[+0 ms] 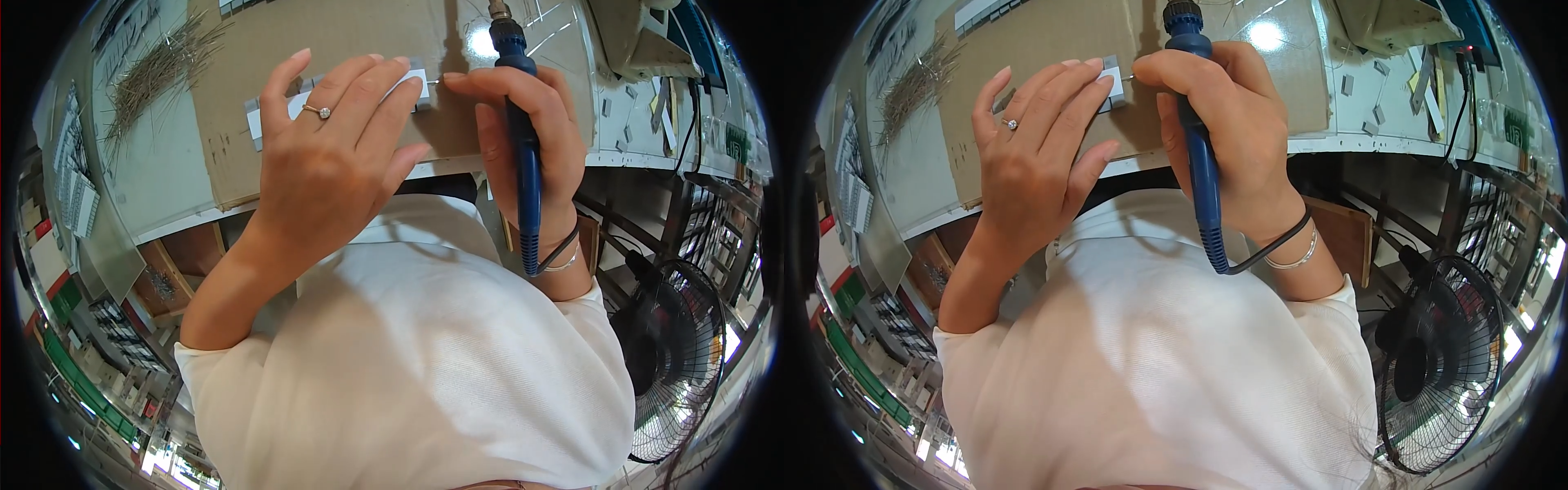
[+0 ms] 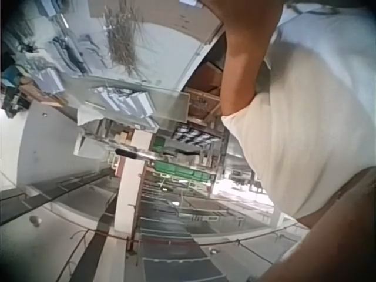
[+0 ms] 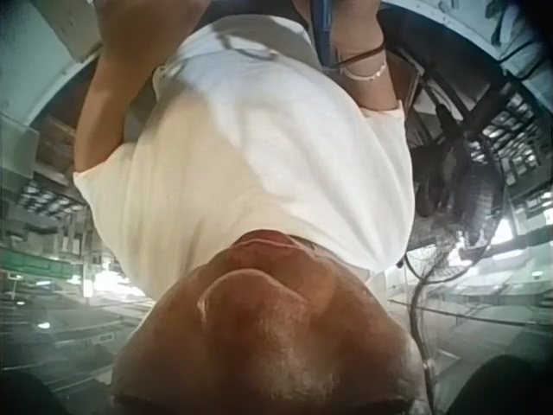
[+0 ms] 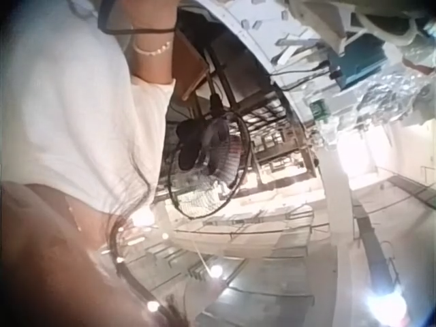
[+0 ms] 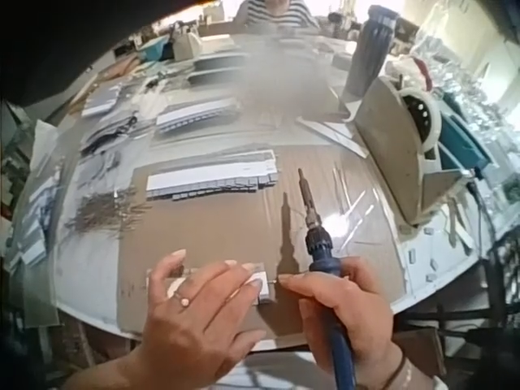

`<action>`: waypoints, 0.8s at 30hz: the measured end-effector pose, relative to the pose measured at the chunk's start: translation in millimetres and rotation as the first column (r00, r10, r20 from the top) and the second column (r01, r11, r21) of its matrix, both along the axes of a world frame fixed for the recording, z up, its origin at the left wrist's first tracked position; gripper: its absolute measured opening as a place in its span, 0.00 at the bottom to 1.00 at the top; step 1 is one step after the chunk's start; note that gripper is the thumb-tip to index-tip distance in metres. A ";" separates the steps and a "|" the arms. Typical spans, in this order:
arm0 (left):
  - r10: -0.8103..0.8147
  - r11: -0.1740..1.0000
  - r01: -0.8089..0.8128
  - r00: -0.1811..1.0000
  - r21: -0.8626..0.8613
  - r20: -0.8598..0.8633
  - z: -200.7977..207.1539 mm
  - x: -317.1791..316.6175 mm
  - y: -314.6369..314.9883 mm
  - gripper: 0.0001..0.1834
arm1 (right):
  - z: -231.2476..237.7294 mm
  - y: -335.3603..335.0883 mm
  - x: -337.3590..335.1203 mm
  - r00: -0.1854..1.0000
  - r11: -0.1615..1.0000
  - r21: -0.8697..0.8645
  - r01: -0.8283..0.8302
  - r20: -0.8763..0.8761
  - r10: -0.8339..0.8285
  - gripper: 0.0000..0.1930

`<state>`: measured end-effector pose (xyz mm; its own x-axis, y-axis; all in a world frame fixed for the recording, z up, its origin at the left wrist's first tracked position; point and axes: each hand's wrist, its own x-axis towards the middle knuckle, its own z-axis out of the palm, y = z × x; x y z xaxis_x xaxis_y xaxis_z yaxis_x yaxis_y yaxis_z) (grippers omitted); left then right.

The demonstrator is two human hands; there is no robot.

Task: The person solders small wire components onto electronic strips at an assembly workbench. This is done using a soldering iron and solder material.

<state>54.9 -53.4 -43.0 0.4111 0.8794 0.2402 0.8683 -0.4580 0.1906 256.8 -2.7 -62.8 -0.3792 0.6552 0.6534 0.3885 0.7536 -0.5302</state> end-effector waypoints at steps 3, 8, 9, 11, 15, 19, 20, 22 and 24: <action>0.007 1.000 -0.007 1.000 0.010 -0.005 0.7 1.3 -0.2 0.23 | -0.4 -0.3 -0.6 1.000 1.000 -0.003 0.000 0.000 0.000 0.16; 0.015 0.999 -0.015 1.000 0.036 -0.017 -0.6 3.5 1.0 0.23 | -2.6 -0.6 -2.0 1.000 1.000 -0.010 0.005 -0.018 -0.005 0.17; 0.021 0.998 -0.019 0.999 0.056 -0.034 -1.0 4.6 1.0 0.23 | -2.9 -0.5 -2.2 1.000 1.000 -0.011 0.005 -0.019 -0.005 0.17; 0.024 0.997 -0.020 0.998 0.077 -0.052 -2.5 6.7 1.2 0.24 | -4.1 -0.2 -2.3 1.000 1.000 0.014 0.006 -0.021 -0.006 0.18; 0.026 0.993 -0.016 0.996 0.120 -0.084 -6.3 9.5 1.6 0.24 | -1.4 -1.1 0.5 1.000 1.000 0.004 0.004 -0.017 -0.004 0.17; 0.049 0.992 -0.035 0.993 0.125 -0.109 -7.9 8.7 0.2 0.24 | 33.8 -14.6 20.3 0.994 0.991 -0.130 0.025 0.112 -0.010 0.25; 0.021 0.991 -0.007 0.994 0.131 -0.106 -6.4 11.6 2.6 0.24 | 48.0 -19.4 30.2 0.990 0.986 -0.151 0.063 0.133 -0.043 0.28; 0.040 0.990 -0.024 0.993 0.137 -0.114 -9.8 10.6 1.2 0.25 | 59.4 -16.5 50.4 0.986 0.991 -0.134 0.005 0.166 0.018 0.28; 0.042 0.990 -0.026 0.992 0.137 -0.117 -10.5 10.9 1.0 0.25 | 67.8 -16.8 61.3 0.981 0.982 -0.162 -0.098 0.149 0.122 0.21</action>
<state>65.8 -52.4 -53.4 0.4141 0.8561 0.3091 0.8967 -0.4420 0.0230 318.2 -19.4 5.1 -0.5448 0.6912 0.4748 0.3959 0.7111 -0.5810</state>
